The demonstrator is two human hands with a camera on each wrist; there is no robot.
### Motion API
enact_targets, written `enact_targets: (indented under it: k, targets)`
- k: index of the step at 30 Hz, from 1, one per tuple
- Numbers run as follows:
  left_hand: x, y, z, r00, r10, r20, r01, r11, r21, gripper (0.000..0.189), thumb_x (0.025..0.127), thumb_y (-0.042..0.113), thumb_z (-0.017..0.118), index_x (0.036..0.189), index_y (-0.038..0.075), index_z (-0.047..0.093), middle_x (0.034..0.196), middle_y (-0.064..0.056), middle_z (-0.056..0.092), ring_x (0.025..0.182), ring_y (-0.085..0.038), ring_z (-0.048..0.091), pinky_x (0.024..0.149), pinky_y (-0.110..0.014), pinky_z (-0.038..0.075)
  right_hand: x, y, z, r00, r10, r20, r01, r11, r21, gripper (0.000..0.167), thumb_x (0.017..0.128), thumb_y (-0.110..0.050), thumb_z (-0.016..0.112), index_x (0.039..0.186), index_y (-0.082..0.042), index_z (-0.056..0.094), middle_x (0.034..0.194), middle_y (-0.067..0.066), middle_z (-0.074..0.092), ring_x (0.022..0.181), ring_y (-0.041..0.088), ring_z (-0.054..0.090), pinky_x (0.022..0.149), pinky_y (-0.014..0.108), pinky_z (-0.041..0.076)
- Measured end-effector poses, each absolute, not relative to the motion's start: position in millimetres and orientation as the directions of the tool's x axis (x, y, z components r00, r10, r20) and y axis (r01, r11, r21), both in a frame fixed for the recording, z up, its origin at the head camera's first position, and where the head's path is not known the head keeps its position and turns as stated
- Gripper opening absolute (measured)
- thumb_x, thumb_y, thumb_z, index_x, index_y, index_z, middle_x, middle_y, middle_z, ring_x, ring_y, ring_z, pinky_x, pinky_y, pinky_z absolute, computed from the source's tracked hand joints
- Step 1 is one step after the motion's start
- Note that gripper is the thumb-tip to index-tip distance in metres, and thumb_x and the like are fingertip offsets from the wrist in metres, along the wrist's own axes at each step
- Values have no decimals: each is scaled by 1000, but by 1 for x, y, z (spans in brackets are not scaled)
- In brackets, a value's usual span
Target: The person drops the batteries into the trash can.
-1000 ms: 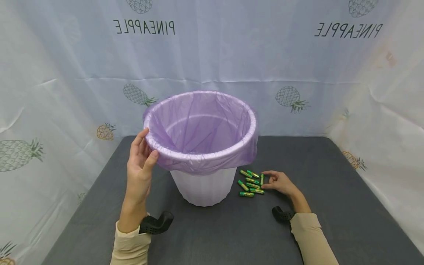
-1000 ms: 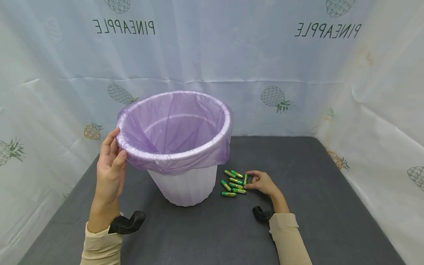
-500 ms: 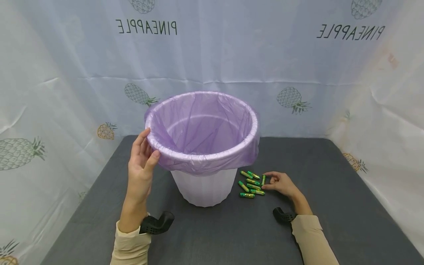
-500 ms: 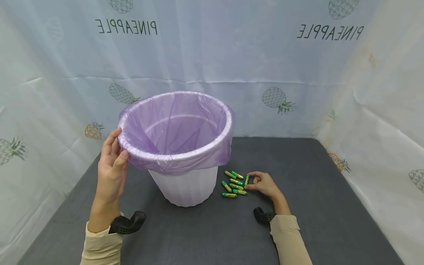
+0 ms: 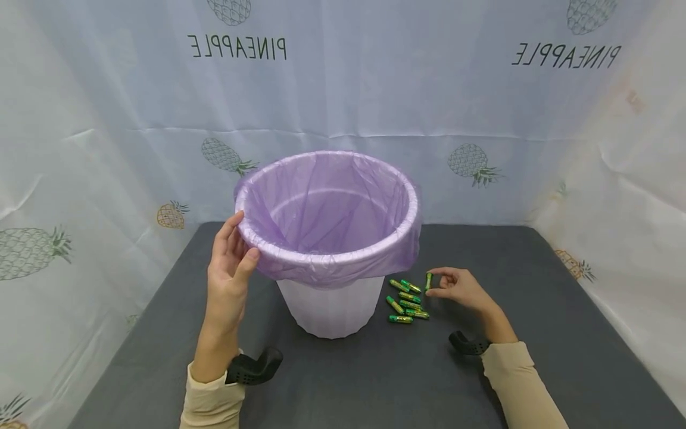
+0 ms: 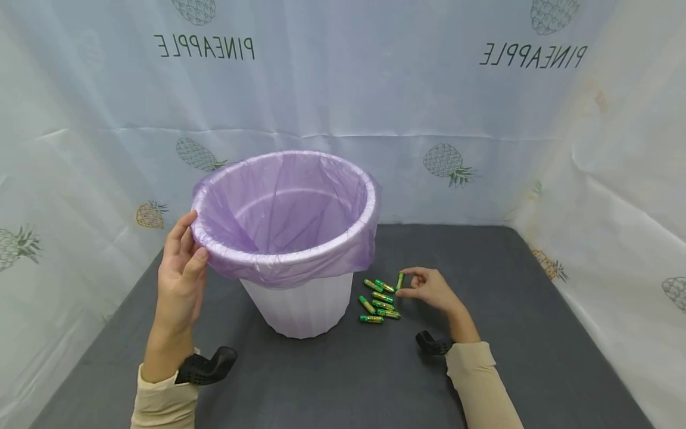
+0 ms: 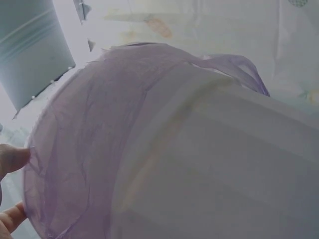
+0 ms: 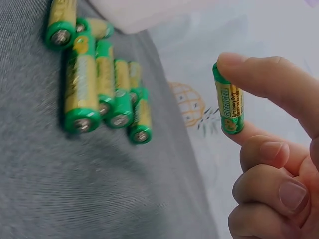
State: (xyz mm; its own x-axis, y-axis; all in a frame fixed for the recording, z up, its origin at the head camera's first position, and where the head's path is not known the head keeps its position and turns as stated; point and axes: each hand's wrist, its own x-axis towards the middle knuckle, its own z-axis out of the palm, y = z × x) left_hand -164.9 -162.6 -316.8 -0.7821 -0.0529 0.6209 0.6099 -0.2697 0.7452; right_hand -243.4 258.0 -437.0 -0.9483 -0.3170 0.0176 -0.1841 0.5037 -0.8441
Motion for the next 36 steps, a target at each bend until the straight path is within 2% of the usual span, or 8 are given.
enact_targets:
  k: [10,21,29,36]
  targets:
    - [-165,-163,-316,-789,-58,612,603,-267,752,54,93,-6,43,145,9,34,148,-4,38,133,-10,42,107,-15,37,-237,253,-398,-945,-324,34,-199,490,-849,54,84,-14,73,128,9,54,63,-10,39,53,1,31,54,25,36]
    - [-165,-163,-318,-767,-40,640,625,-271,732,54,94,-6,43,146,6,31,148,-5,37,134,-12,41,107,-15,37,-230,245,-360,-938,-325,119,-264,448,-854,47,82,-7,73,124,8,57,61,-12,34,53,1,28,50,26,32]
    - [-165,-164,-318,-782,-48,621,610,-263,747,55,94,-7,42,146,7,32,148,-4,37,133,-11,41,107,-15,37,-222,242,-334,-933,-320,163,-294,421,-858,44,84,-7,71,123,7,57,60,-10,30,51,11,18,46,27,28]
    - [-164,-163,-317,-784,-53,619,610,-253,751,54,94,-5,43,145,8,33,148,-4,38,133,-11,42,107,-15,37,-220,241,-315,-934,-305,184,-308,434,-847,42,84,-10,72,122,3,58,60,-10,29,51,11,19,46,28,29]
